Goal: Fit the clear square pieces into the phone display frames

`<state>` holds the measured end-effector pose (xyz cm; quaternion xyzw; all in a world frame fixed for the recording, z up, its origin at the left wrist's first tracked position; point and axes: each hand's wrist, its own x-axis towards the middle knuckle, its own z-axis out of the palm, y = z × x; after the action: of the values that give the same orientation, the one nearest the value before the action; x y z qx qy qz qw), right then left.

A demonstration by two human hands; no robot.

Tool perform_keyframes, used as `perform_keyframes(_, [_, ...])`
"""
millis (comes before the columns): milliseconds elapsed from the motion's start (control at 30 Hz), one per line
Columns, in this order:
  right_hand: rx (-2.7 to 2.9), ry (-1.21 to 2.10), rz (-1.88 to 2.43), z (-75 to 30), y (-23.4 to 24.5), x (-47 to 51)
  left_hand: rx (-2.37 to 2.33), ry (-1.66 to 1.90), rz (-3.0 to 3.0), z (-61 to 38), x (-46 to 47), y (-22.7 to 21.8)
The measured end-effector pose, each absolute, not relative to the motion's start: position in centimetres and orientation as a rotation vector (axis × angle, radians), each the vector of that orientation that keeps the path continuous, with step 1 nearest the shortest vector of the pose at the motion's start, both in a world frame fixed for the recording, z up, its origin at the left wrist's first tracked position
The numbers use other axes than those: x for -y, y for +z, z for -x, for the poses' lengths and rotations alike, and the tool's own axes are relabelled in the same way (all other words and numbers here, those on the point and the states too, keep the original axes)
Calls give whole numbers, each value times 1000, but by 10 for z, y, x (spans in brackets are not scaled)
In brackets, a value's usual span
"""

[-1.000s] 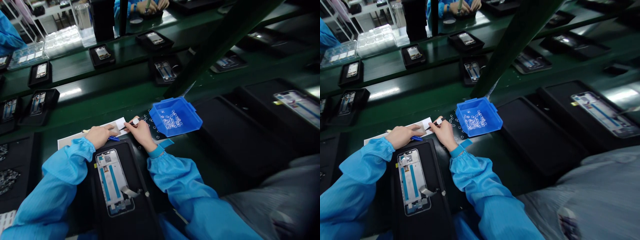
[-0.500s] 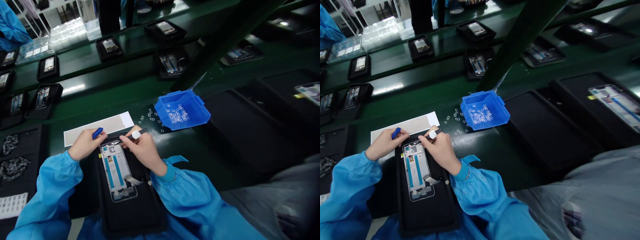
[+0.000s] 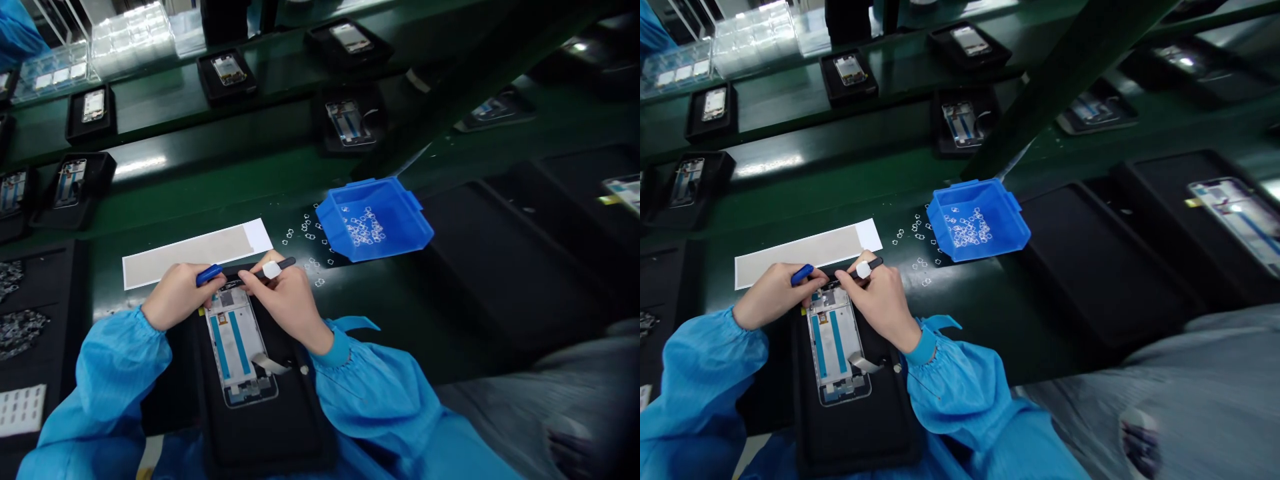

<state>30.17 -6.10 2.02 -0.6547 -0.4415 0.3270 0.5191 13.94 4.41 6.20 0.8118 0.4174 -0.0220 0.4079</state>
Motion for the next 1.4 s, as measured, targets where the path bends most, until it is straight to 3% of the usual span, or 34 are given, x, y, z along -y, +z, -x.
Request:
perform_keyframes(367, [1095, 742, 1638, -301, 25, 62, -1089, -62, -2191, -144, -40, 62])
perform_keyframes(967, [1252, 604, 1657, -304, 28, 65, -1235, -518, -2638, -160, -25, 73])
perform_keyframes(1400, [1312, 570, 1644, -301, 24, 66, -1230, -503, -2634, -159, -26, 72])
